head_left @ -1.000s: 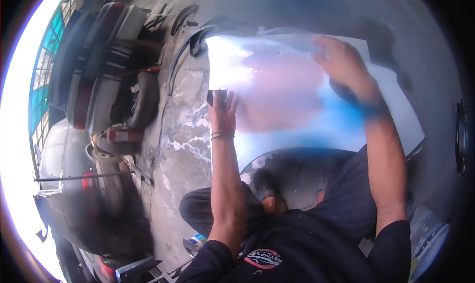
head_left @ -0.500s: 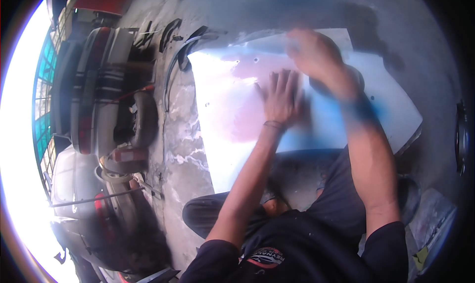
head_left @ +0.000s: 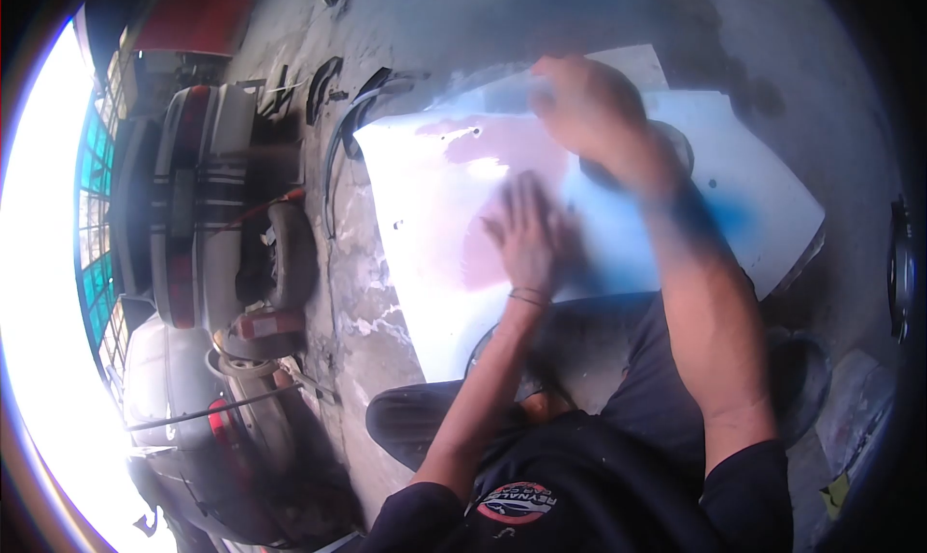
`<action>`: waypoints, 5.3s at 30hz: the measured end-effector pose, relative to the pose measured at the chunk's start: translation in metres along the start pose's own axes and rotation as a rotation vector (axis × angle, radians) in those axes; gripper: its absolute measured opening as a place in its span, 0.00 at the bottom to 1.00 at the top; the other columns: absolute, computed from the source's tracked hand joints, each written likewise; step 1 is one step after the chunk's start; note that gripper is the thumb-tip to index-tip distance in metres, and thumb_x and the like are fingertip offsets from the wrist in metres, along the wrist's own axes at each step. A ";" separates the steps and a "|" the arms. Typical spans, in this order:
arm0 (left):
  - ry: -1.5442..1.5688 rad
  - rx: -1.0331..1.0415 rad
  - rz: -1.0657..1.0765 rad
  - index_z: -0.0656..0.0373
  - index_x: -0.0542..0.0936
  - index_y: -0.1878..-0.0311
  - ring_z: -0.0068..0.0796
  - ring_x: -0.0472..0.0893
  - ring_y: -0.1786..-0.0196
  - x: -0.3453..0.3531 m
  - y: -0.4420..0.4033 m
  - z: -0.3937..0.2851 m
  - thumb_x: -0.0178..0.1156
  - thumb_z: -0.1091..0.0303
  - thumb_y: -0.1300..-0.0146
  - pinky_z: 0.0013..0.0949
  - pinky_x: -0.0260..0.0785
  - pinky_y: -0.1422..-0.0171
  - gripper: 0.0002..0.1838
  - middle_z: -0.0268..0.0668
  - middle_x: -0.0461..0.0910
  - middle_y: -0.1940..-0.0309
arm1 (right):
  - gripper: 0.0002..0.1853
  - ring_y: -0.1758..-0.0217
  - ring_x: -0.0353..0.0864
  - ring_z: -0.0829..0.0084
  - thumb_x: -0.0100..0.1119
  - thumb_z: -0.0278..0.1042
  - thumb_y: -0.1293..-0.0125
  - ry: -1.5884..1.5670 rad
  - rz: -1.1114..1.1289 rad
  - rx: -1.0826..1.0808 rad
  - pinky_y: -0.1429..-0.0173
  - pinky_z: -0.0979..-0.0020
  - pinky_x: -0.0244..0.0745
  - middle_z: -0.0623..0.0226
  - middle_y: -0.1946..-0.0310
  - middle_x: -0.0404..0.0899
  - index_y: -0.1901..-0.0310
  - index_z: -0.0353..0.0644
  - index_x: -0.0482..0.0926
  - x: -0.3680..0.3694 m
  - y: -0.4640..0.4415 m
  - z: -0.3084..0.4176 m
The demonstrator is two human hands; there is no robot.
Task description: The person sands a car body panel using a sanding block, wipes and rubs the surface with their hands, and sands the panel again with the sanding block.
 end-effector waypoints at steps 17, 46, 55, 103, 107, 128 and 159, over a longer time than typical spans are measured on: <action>-0.076 0.093 0.131 0.50 0.58 0.11 0.50 0.49 0.09 -0.022 -0.039 -0.015 0.44 0.44 0.17 0.80 0.31 0.14 0.37 0.37 0.56 0.11 | 0.20 0.34 0.85 0.50 0.65 0.45 0.23 -0.001 0.119 0.065 0.27 0.55 0.78 0.57 0.36 0.87 0.35 0.47 0.83 0.006 0.000 -0.009; 0.040 0.282 0.116 0.49 0.68 0.19 0.52 0.57 0.12 -0.013 -0.076 -0.049 0.48 0.49 0.18 0.92 0.32 0.21 0.30 0.41 0.60 0.14 | 0.27 0.32 0.85 0.54 0.64 0.52 0.25 -0.015 0.100 0.130 0.26 0.57 0.77 0.57 0.36 0.87 0.31 0.48 0.82 0.008 -0.012 -0.012; -0.020 0.366 0.083 0.41 0.70 0.19 0.57 0.54 0.11 -0.016 -0.090 -0.041 0.47 0.50 0.17 0.93 0.31 0.20 0.27 0.43 0.56 0.12 | 0.26 0.33 0.86 0.55 0.65 0.52 0.26 -0.028 0.017 0.138 0.28 0.57 0.78 0.59 0.36 0.87 0.33 0.47 0.83 -0.003 -0.015 -0.029; -0.160 -0.165 0.250 0.40 0.60 0.13 0.36 0.52 0.09 -0.021 -0.194 0.147 0.37 0.44 0.16 0.89 0.32 0.17 0.33 0.25 0.54 0.10 | 0.21 0.33 0.84 0.50 0.60 0.42 0.20 -0.104 0.048 0.104 0.29 0.58 0.77 0.50 0.40 0.86 0.33 0.39 0.81 -0.020 -0.006 0.006; -0.181 0.059 0.365 0.49 0.72 0.22 0.59 0.61 0.16 -0.026 -0.203 0.105 0.43 0.48 0.18 0.88 0.51 0.22 0.29 0.36 0.65 0.17 | 0.21 0.39 0.88 0.51 0.65 0.41 0.22 -0.137 0.015 0.076 0.33 0.58 0.79 0.51 0.38 0.86 0.33 0.42 0.83 -0.016 -0.008 0.011; -0.148 -0.289 0.170 0.48 0.60 0.13 0.44 0.53 0.09 -0.038 -0.195 0.194 0.34 0.44 0.15 0.81 0.36 0.13 0.35 0.30 0.53 0.09 | 0.19 0.35 0.86 0.50 0.63 0.33 0.24 -0.068 0.005 -0.138 0.31 0.59 0.80 0.52 0.36 0.85 0.34 0.39 0.82 0.022 -0.008 0.020; -0.093 -0.158 0.106 0.53 0.59 0.13 0.46 0.49 0.09 -0.017 -0.150 0.160 0.38 0.41 0.17 0.84 0.27 0.15 0.38 0.39 0.52 0.10 | 0.19 0.37 0.86 0.48 0.67 0.32 0.28 -0.139 -0.049 -0.192 0.32 0.58 0.80 0.50 0.40 0.86 0.38 0.37 0.83 0.027 -0.005 0.037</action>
Point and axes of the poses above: each hand's wrist, its own y-axis away from the middle knuckle, its own x-axis out of the palm, z = x × y, the point moved 2 cm from there along -y, towards the middle knuckle
